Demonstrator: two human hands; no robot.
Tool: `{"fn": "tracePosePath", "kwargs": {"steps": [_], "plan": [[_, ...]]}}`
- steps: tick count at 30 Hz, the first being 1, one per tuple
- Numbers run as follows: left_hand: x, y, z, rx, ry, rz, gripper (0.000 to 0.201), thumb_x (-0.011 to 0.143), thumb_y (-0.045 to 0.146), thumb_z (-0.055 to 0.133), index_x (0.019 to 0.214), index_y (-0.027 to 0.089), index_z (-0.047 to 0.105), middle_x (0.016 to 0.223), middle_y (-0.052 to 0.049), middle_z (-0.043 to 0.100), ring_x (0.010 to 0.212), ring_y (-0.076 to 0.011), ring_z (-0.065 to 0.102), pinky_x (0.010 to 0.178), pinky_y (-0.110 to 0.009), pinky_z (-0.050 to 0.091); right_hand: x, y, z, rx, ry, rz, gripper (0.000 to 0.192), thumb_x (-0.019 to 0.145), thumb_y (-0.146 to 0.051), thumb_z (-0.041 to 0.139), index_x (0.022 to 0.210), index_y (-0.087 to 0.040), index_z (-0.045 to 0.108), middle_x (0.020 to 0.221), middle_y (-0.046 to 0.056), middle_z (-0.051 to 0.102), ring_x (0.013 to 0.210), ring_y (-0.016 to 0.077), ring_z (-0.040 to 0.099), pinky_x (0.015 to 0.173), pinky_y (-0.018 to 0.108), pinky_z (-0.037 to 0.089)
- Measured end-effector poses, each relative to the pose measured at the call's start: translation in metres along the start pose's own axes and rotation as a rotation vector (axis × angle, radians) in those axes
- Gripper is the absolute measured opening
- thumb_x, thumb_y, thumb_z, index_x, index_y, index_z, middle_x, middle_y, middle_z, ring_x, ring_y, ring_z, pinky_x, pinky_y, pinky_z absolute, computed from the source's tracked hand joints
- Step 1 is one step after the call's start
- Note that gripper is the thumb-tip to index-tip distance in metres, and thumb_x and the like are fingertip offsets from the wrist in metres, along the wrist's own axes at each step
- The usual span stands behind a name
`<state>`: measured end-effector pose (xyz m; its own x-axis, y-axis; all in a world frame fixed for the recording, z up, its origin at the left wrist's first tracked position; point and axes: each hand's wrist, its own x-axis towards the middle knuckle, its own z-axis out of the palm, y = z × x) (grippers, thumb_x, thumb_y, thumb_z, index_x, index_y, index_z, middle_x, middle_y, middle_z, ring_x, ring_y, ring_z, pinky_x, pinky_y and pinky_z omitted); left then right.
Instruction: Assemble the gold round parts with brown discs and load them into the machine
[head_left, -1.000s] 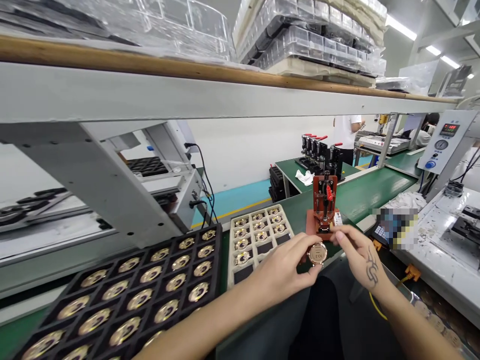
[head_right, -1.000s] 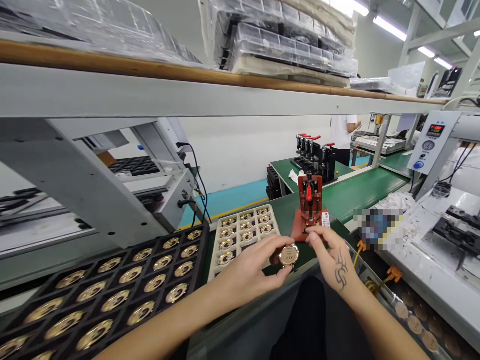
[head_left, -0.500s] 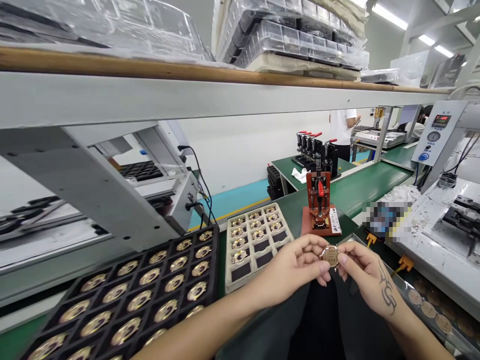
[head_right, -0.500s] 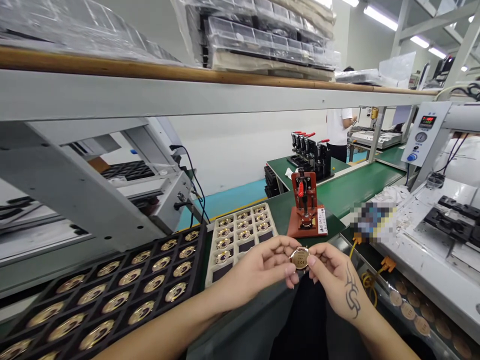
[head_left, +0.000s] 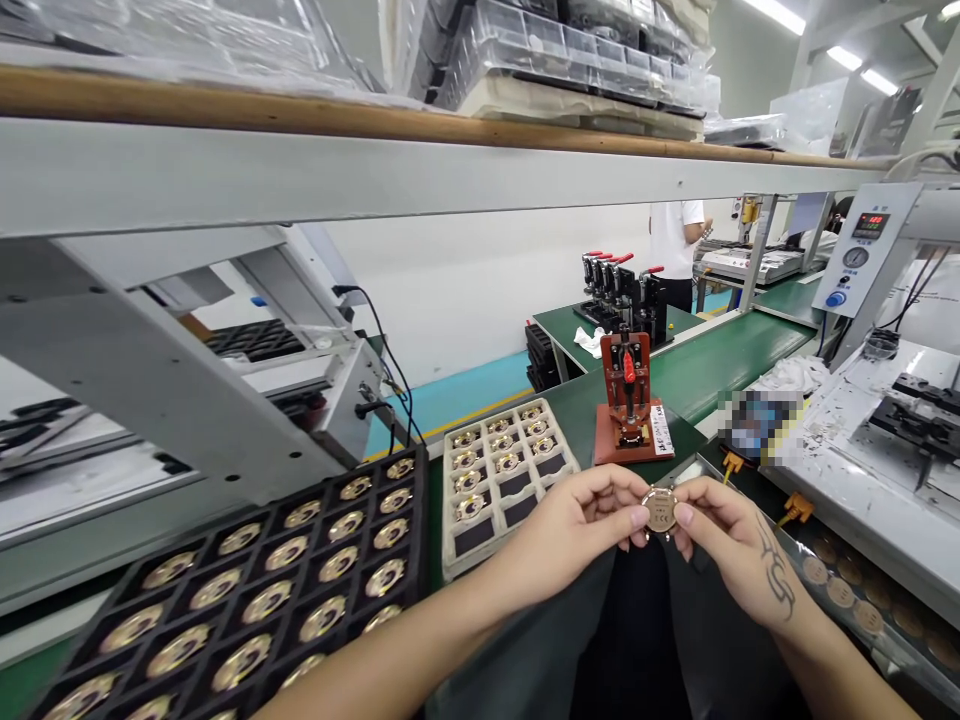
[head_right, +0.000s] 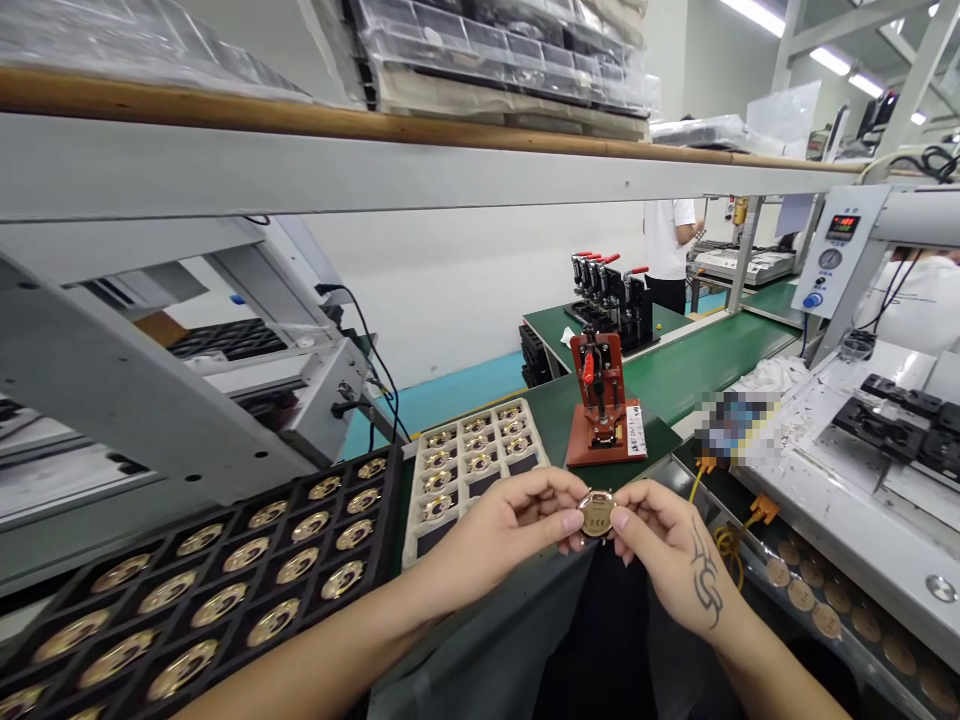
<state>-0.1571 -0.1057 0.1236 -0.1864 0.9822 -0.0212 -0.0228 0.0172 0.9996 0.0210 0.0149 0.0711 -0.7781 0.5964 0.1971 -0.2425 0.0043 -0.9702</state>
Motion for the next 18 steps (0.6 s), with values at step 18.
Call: {"fn": "tracePosePath", "kwargs": {"steps": [18], "plan": [[-0.0051,0.0004,0.0034,-0.046,-0.013,-0.049,0.035,0.085,0.045,0.086,0.097,0.016,0.071,0.08,-0.002,0.075,0.068,-0.0131,0.069,0.07,-0.026,0.057,-0.0034,0.0068,-0.0007,0.061,-0.062,0.018,0.023,0.103,-0.044,0.071,0.103,-0.022,0.078,0.084,0.002,0.073,0.069,0.012,0.063,0.063,0.022,0.054]]}}
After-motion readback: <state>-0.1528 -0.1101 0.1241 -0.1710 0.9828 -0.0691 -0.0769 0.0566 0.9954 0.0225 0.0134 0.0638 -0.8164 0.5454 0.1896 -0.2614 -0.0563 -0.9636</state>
